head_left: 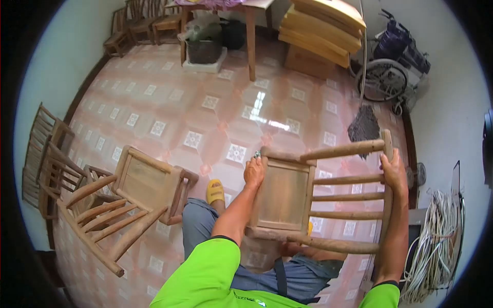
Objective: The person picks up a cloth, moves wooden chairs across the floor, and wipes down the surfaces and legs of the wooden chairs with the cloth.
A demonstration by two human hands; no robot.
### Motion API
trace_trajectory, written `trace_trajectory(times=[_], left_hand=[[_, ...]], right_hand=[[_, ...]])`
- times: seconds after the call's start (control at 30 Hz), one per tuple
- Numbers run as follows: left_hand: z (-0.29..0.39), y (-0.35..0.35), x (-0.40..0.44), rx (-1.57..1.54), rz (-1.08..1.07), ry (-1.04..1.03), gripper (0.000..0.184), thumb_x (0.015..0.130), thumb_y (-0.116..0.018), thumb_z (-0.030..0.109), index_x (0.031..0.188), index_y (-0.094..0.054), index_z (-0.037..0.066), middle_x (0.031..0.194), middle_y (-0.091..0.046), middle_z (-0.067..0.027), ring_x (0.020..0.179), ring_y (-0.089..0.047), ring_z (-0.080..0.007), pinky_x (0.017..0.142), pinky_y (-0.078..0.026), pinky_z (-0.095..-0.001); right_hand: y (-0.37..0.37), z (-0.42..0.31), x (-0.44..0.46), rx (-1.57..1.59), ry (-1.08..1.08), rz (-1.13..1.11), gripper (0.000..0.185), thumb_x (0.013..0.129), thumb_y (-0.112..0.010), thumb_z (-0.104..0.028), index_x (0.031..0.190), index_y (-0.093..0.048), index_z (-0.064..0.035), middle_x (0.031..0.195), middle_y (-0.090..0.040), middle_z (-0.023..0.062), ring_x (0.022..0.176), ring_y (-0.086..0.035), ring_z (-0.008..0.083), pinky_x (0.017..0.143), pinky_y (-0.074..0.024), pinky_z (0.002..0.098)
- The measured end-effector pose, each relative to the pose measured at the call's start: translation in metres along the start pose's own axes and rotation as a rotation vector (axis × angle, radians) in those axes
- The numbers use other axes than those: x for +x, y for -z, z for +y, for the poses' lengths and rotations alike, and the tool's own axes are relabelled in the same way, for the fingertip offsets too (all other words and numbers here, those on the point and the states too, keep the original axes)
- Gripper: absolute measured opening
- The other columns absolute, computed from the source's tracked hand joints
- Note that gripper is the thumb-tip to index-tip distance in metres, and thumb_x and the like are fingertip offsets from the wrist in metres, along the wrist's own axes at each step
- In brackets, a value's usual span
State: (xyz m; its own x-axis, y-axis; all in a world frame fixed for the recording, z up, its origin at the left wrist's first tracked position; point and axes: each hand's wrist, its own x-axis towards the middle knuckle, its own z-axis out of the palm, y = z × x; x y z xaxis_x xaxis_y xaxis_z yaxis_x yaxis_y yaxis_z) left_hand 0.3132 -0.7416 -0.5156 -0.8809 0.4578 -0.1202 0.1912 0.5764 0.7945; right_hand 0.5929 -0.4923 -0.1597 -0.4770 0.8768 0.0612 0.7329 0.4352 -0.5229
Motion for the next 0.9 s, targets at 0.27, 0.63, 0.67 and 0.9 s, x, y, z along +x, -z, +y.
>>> trace_trajectory(times=[0.27, 0.63, 0.67, 0.9], left_hand=[[0.001, 0.013, -0.083, -0.043, 0.331, 0.081, 0.037, 0.099, -0.062, 0.03, 0.127, -0.061, 0.006, 0.107, -0.061, -0.0181, 0.1, -0.062, -0.0407, 0.086, -0.051, -0.0501], [0.066, -0.022, 0.03, 0.055, 0.462, -0.431, 0.024, 0.091, -0.068, 0.018, 0.114, -0.068, 0.009, 0.112, -0.062, -0.0136, 0.11, -0.055, -0.037, 0.099, -0.043, -0.0489], [0.065, -0.022, 0.028, 0.076, 0.416, -0.52, 0.024, 0.09, -0.068, 0.016, 0.113, -0.069, 0.009, 0.111, -0.062, -0.0134, 0.109, -0.055, -0.0369, 0.099, -0.043, -0.0488], [0.106, -0.079, -0.015, -0.073, 0.193, -0.724, 0.029, 0.085, -0.067, 0.008, 0.114, -0.069, 0.009, 0.118, -0.062, -0.0169, 0.119, -0.056, -0.038, 0.103, -0.044, -0.0485]], right_hand=[[0.001, -0.004, 0.0, 0.013, -0.006, -0.036, 0.031, 0.097, -0.062, -0.026, 0.113, -0.051, -0.0019, 0.073, -0.061, 0.0118, 0.052, -0.061, 0.0219, 0.04, -0.0495, 0.0384], [0.001, -0.003, 0.001, 0.013, -0.004, -0.028, 0.034, 0.096, -0.063, -0.026, 0.116, -0.05, -0.0017, 0.072, -0.061, 0.0136, 0.049, -0.061, 0.0242, 0.04, -0.0511, 0.0402], [0.0, -0.001, 0.001, 0.013, -0.016, -0.034, 0.034, 0.096, -0.063, -0.026, 0.116, -0.05, -0.0017, 0.072, -0.061, 0.0136, 0.049, -0.061, 0.0242, 0.04, -0.0511, 0.0402], [0.006, -0.015, -0.003, 0.027, -0.074, -0.039, 0.037, 0.096, -0.063, -0.026, 0.118, -0.052, 0.0017, 0.076, -0.065, 0.0181, 0.054, -0.065, 0.0275, 0.043, -0.0524, 0.0421]])
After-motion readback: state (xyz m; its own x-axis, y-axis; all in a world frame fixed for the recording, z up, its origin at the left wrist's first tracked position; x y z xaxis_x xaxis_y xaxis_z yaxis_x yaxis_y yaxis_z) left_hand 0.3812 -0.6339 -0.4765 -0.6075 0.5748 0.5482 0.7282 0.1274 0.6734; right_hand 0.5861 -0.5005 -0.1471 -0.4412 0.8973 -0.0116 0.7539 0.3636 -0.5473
